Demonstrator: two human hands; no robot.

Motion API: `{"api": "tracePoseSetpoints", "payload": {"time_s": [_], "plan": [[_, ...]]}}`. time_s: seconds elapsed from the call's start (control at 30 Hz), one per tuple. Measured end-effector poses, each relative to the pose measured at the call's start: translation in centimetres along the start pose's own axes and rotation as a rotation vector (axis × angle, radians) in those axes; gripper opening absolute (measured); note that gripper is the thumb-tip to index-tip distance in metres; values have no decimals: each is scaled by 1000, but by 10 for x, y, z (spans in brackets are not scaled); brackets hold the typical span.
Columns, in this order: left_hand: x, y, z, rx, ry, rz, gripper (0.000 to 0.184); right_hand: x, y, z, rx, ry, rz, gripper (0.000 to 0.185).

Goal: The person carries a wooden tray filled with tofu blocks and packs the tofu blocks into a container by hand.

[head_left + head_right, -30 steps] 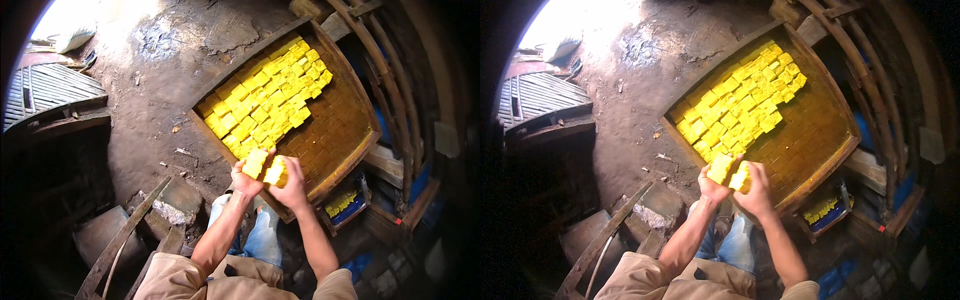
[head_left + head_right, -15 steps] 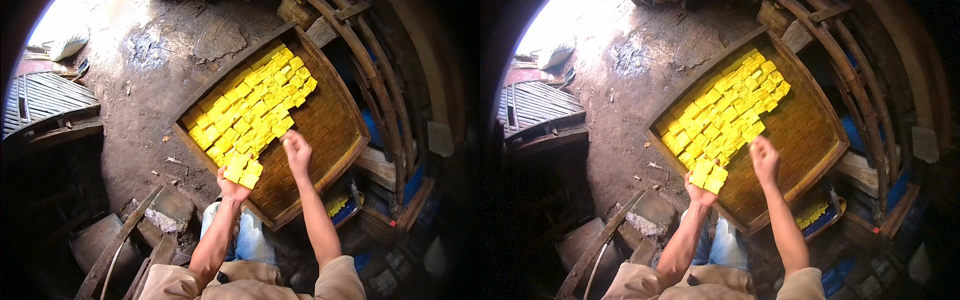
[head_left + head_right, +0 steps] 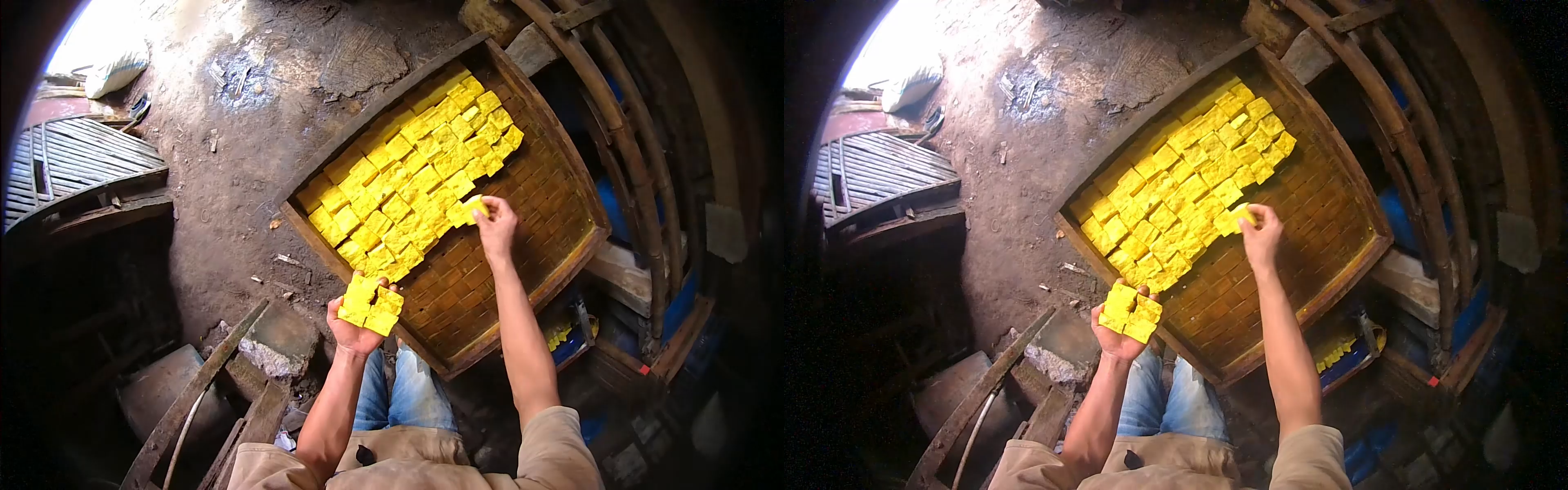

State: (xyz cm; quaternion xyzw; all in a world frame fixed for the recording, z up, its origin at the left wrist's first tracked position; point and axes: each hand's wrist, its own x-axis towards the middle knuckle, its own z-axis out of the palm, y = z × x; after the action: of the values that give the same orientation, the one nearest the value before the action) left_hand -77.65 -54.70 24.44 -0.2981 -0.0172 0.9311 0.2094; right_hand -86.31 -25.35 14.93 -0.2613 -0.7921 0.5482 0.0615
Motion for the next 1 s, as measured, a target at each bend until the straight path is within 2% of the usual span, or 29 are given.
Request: {"api": "tracePoseSetpoints", "payload": {"time_s": [0.07,0.13,0.2,0.27,0.3,0.4,0.43,0.47,0.57,0.67,0.7,0.73,0.8,0.87,0.9,1.0], "plan": [[-2,-1,2,2,16,6,52,-13,6,13,-61,-85,24,32],[-2,-1,5,19,22,16,51,-29,-24,26,-485,-16,4,37],[-3,0,6,58,31,26,52,-41,-33,39,-737,129,-215,43],[-3,2,7,19,-11,5,51,-49,7,55,-716,84,-295,53],[-4,3,7,-2,-33,-6,50,-52,5,58,-715,77,-320,49],[-7,4,6,-15,-20,6,51,-37,-33,35,-368,-112,-58,41],[-9,5,6,-4,-24,5,51,-26,-20,28,-34,-150,34,34],[-11,7,6,7,-31,9,50,-21,-7,18,185,-141,126,38],[-14,12,5,31,-45,27,51,-23,-28,-2,197,-260,168,45],[-16,10,3,39,-43,29,51,-35,-15,15,211,-400,205,44],[-16,11,3,42,-42,31,52,-36,-17,24,-18,-378,53,42],[-18,13,2,53,-36,34,52,-47,-21,31,-343,-258,-75,45],[-20,13,2,71,-25,37,51,-58,-19,45,-538,-156,-77,53],[-21,14,2,65,-20,46,51,-69,-3,65,-686,-195,-96,64],[-22,14,2,62,-18,49,51,-76,-6,74,-691,-80,-269,59],[-24,16,2,76,-1,53,51,-69,-21,59,-334,-148,-43,46]]}}
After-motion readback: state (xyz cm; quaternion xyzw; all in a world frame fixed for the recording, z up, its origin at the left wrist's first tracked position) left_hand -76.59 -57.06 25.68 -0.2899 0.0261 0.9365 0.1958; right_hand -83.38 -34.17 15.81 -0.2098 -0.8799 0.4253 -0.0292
